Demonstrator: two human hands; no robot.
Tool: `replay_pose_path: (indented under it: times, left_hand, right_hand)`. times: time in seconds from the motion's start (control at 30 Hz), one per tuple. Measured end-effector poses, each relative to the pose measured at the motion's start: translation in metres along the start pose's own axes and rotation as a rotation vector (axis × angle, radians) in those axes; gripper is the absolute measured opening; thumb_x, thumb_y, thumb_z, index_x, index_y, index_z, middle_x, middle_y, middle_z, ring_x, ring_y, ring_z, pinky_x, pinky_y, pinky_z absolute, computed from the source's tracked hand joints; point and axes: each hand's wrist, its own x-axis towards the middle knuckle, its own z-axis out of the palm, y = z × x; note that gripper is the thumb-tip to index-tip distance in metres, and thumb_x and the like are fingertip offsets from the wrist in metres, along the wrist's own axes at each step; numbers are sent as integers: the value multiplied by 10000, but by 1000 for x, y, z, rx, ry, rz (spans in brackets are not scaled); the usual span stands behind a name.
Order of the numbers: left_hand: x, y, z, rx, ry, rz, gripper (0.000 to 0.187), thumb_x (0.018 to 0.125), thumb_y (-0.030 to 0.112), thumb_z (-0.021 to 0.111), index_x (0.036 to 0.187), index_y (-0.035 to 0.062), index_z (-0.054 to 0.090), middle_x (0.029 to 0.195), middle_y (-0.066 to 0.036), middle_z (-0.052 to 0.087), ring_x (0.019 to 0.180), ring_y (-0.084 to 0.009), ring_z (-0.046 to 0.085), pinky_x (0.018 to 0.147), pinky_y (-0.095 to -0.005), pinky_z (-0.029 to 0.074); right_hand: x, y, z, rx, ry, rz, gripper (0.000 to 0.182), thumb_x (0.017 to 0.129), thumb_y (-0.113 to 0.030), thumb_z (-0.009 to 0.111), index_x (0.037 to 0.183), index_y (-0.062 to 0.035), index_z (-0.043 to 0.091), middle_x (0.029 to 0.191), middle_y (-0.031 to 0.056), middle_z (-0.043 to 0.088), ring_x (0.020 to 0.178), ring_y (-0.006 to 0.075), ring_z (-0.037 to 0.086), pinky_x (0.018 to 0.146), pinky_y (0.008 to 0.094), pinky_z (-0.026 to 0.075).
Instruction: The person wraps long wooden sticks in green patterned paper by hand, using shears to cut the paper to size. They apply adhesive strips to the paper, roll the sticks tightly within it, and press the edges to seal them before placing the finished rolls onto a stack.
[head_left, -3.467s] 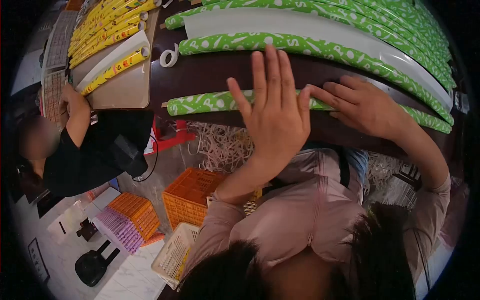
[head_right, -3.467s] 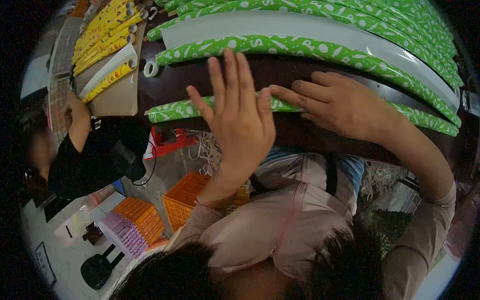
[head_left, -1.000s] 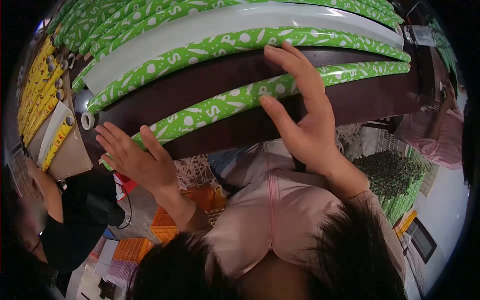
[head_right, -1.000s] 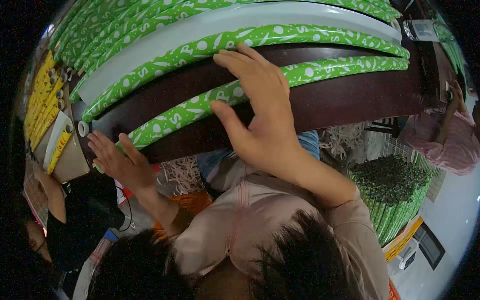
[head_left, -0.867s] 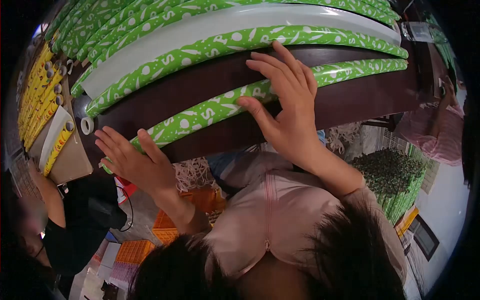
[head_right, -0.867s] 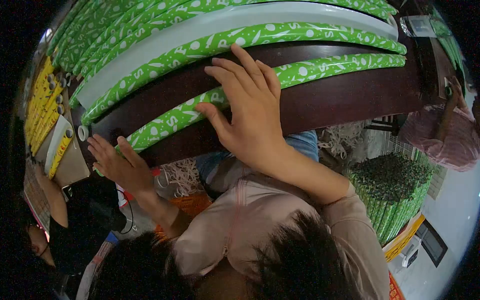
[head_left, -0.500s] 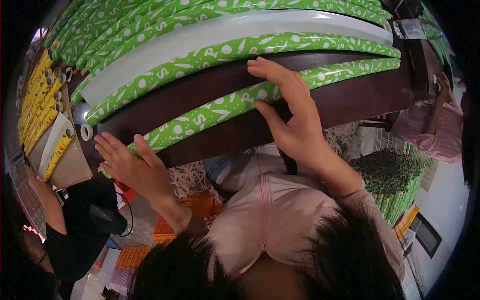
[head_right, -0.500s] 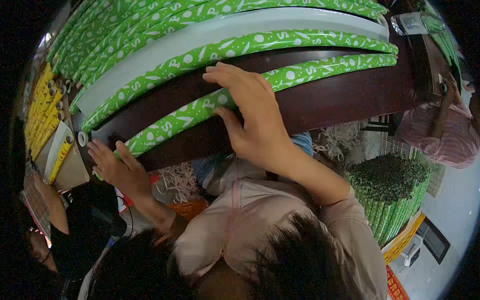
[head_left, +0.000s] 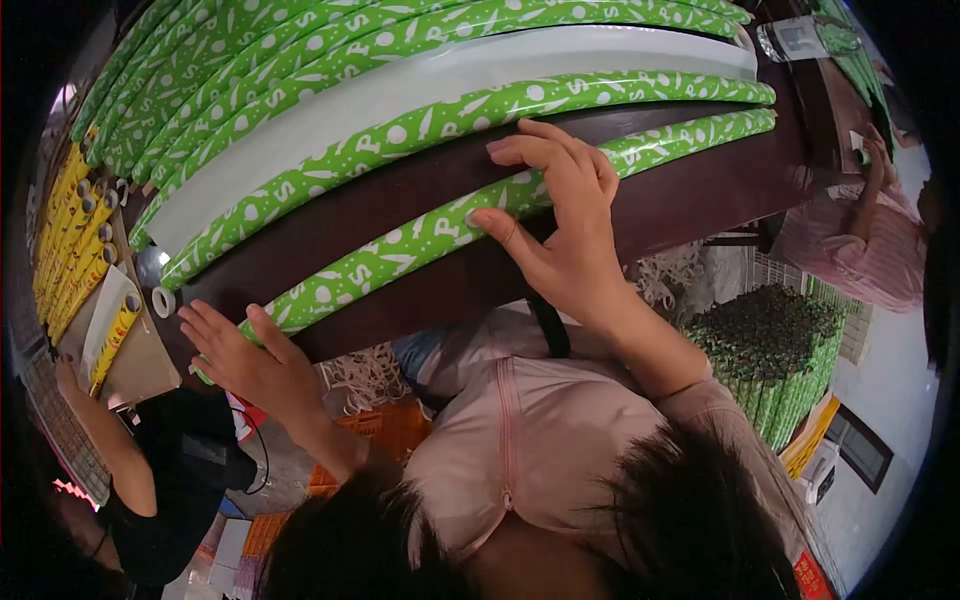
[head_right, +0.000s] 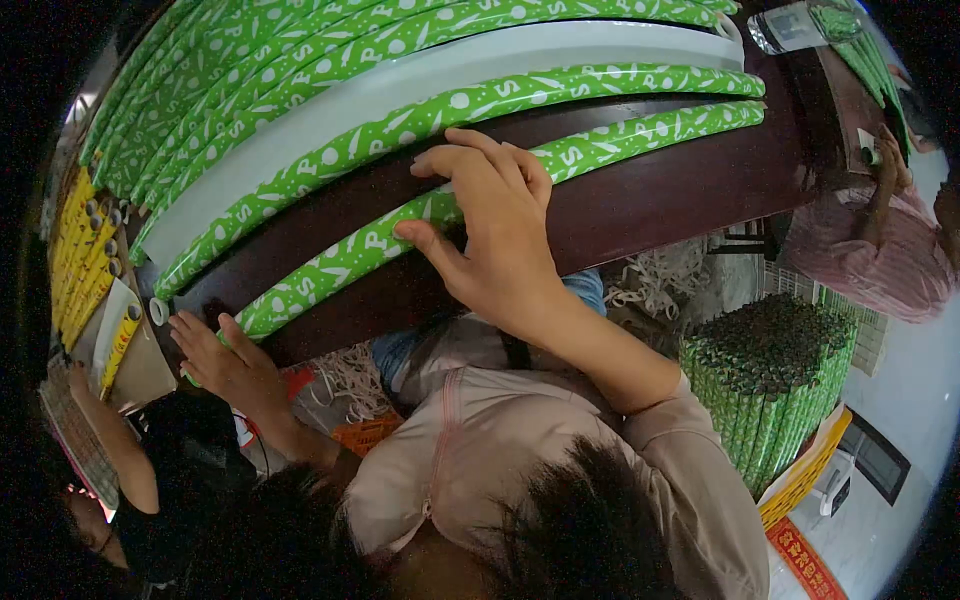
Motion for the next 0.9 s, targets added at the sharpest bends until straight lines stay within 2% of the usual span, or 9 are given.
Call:
replay_pose_path:
  times: [0.3,0.4,0.47,0.6,0.67,0.83,0.9]
  left_hand:
    - [1,3,-4,6,-18,14,579,1040,362,394,1456,-39,358,1509,-248,351,1402,-385,339,1128,-553,213]
    - [1,-2,0,3,-11,21,578,1038,359,401,1456,-37,359,1505,-249,357,1401,-385,341,1127,-556,215]
    - [1,-1,-1,5,-9,25,576,1037,356,405,1454,-38,360,1502,-251,360,1399,-387,343,1126,-559,214]
    - [-1,-5,2,16,28,81,574,1034,350,412,1450,-42,362,1489,-261,373,1395,-391,346,1125,-565,211]
    - [0,-4,1,9,32,94,573,1034,349,412,1450,-41,364,1485,-263,378,1396,-391,344,1126,-567,209]
    - [1,0,-4,-2,43,99,565,1033,347,412,1448,-35,372,1476,-269,387,1399,-390,339,1127,-570,206]
    - [1,1,-4,-15,-15,22,563,1031,343,415,1450,-31,373,1486,-259,380,1399,-386,341,1127,-571,206]
  right_hand:
    - [-2,8,-20,147,-133,11,529,746,-126,778,1212,-76,531,1210,87,581,1219,299,512,1068,455,285]
    - [1,-4,-14,216,-42,47,550,715,-123,795,1199,-71,539,1158,87,598,1151,293,533,1050,458,306]
    - [-2,1,-1,48,14,32,541,694,-111,805,1169,-74,548,1085,76,612,1062,281,547,1015,441,320]
    - [0,-2,-3,75,-16,68,503,695,-100,800,1132,-75,553,1025,60,615,1027,267,545,977,424,324]
    - [0,-1,-5,146,-44,113,478,727,-120,796,1139,-82,557,1062,37,611,1036,246,514,1004,381,289]
    - [-1,-2,-11,189,-47,108,466,739,-31,750,1160,-73,554,1123,55,600,1062,249,516,1016,381,299]
    - [-3,2,-14,185,-56,105,478,741,5,730,1177,-67,550,1156,67,594,1085,259,519,1023,385,311]
